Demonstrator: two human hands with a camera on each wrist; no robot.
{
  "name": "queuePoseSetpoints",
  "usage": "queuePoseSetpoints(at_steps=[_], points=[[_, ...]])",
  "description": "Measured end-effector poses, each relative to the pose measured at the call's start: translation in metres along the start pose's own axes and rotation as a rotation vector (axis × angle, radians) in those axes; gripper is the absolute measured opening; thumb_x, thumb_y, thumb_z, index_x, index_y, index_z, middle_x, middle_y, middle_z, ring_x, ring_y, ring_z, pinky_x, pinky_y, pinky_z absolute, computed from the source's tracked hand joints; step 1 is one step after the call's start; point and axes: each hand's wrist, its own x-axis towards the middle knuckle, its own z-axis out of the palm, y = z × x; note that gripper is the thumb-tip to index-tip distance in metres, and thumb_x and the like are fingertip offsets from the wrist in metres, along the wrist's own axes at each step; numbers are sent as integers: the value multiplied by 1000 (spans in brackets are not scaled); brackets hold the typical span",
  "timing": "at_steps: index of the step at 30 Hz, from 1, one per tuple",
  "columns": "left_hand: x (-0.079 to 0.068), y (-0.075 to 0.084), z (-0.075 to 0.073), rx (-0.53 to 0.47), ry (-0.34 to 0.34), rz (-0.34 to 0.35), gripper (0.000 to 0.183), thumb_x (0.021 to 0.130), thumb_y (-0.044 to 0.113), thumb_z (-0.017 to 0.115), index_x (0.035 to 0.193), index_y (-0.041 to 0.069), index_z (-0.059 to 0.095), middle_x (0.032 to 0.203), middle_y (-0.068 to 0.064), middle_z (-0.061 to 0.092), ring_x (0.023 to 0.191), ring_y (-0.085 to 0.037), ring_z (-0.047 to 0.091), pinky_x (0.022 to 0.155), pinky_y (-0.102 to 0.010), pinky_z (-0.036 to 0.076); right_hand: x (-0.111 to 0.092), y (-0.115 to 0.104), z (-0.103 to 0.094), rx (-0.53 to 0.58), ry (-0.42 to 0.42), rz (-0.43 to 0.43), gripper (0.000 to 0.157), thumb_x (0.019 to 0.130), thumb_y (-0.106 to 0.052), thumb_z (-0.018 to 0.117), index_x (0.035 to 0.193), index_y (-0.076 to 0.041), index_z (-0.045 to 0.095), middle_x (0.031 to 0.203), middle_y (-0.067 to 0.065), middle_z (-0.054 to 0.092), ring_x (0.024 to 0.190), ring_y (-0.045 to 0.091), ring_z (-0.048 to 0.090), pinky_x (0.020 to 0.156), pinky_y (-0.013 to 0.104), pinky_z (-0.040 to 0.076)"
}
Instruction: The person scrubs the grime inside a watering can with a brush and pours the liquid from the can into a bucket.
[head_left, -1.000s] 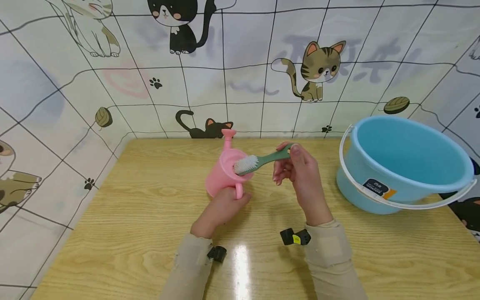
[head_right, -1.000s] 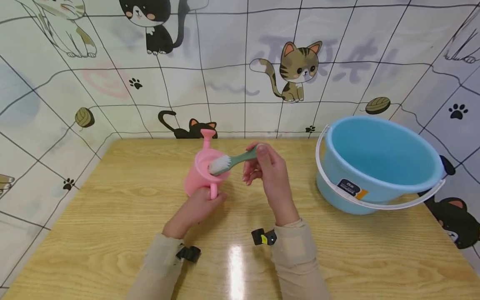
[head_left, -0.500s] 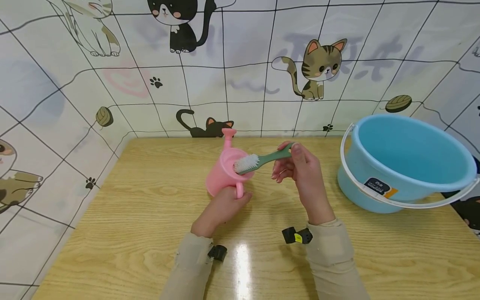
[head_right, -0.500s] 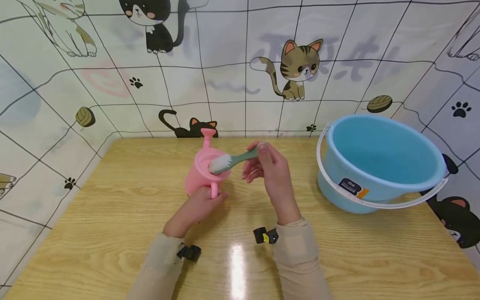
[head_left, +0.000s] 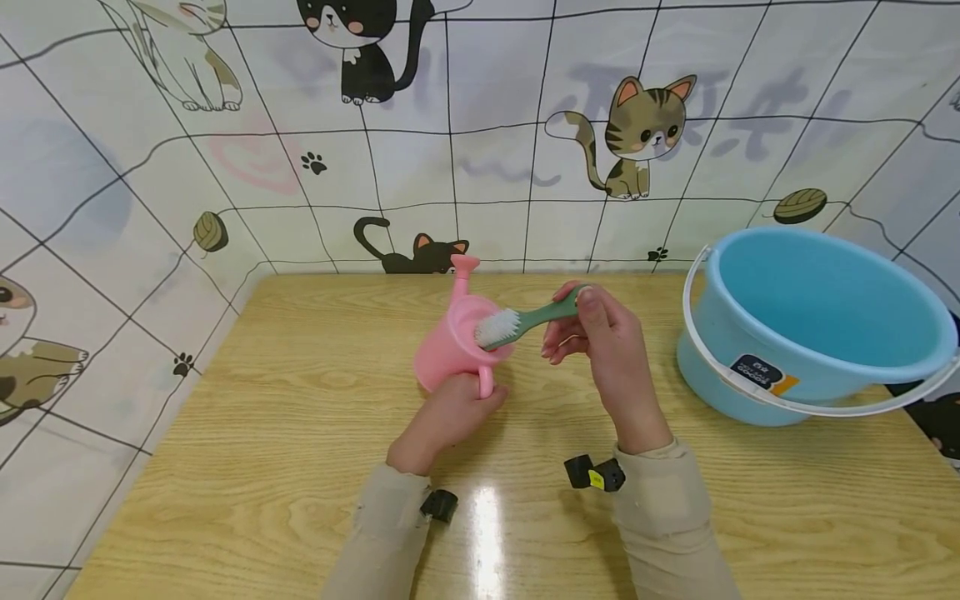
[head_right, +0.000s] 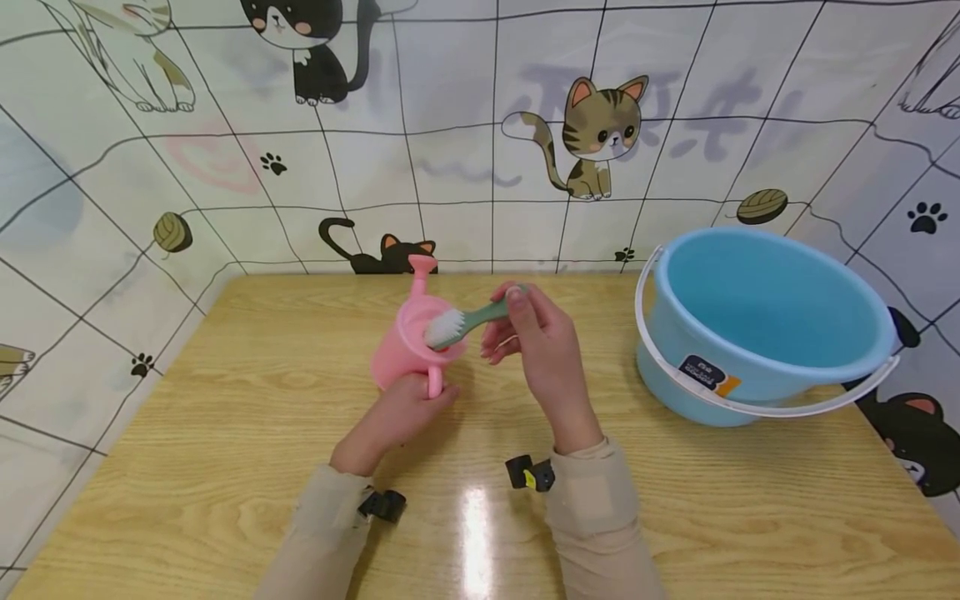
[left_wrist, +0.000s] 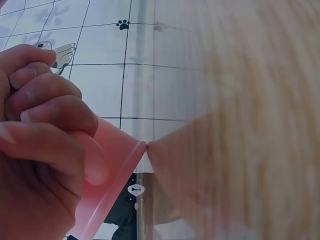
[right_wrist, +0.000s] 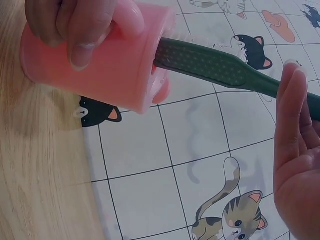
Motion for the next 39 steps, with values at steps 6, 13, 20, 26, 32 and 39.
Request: queuePoseSetpoints(at_steps=[6,13,20,26,32,39], points=[[-1,1,-1,-23,-11,-12,41,89,30,49,53,16,35,48,9,25,41,-6,27,41,-21,26,1,2,-1,33,-1,-4,34,97,-27,34,104,2,49,69,19,55,59,29,57,52,33,50],[0,0,0,-37,-11,-6,41,89,30,49,53,16,34,49,8,24,41,-6,25,41,-22,25,2,5,-1,115,-13,12,32,97,-29,31,102,-1,47,66,17,51,56,26,56,52,31,50],[0,-1,1,-14,-9,9,39,88,29,48,54,17,33,49,9,26,42,-5,26,41,-22,26,2,5,-1,138,-35,9,33,97,-30,29,102,-2,45,64,15,49,55,25,55,51,31,49],[0,0,0,-35,-20,-22,39,88,29,49,54,16,36,49,8,27,42,-6,26,41,-22,27,3,7,-1,126,-29,20,35,97,-32,29,102,-2,45,65,16,50,55,26,55,50,33,49],[-1,0,-2,-79,-12,-22,40,88,28,49,54,16,34,49,8,24,42,-6,24,41,-22,25,5,10,-2,144,-28,22,38,96,-35,27,102,-2,45,64,16,50,55,27,55,51,34,49],[0,0,-1,-30,-14,3,39,88,27,50,54,15,36,49,8,27,42,-6,27,42,-21,27,4,7,2,135,18,7,36,95,-35,32,99,-2,46,64,16,52,56,27,59,54,33,50]])
